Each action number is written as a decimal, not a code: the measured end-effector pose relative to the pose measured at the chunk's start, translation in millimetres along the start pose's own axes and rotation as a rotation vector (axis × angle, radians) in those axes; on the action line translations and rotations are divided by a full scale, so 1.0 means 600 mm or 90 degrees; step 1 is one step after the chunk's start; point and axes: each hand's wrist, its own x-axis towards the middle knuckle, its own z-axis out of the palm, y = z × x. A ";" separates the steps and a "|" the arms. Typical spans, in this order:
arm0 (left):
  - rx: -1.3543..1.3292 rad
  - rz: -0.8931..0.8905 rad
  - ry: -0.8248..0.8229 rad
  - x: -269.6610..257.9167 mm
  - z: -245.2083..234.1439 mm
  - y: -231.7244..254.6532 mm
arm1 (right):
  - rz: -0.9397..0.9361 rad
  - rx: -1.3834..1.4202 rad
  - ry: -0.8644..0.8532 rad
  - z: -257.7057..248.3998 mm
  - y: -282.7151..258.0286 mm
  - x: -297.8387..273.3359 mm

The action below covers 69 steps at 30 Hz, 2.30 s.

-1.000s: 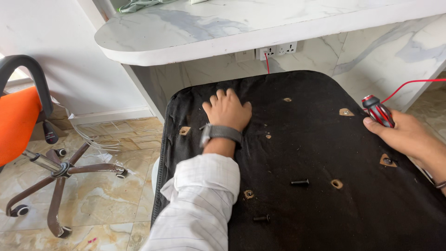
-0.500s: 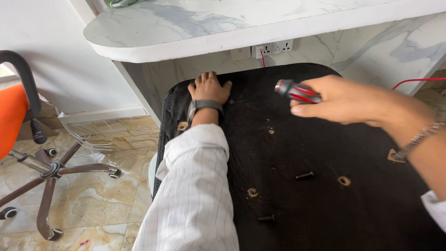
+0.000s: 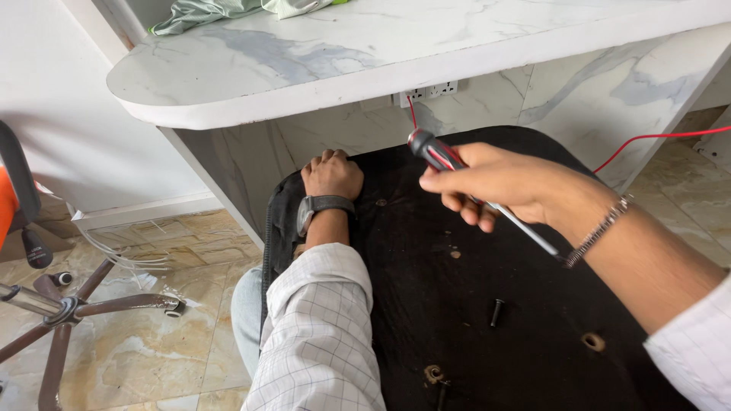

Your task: The person uses a screwdriver to tighten screws into a black upholstered chair seat placed on their lap. They repeatedly insert and turn screws at multiple locations on the underside of the seat, holding the seat steady with one hand while turning with the other.

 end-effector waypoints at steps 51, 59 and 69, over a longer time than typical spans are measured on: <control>0.004 -0.069 0.049 -0.005 0.029 0.041 | -0.286 0.153 0.317 0.072 0.132 0.094; 0.002 -0.074 0.076 -0.004 0.007 0.040 | -0.474 -0.301 0.418 0.085 0.147 0.122; -0.500 -0.104 0.021 -0.128 -0.040 0.150 | -0.456 0.021 0.257 0.052 0.167 0.207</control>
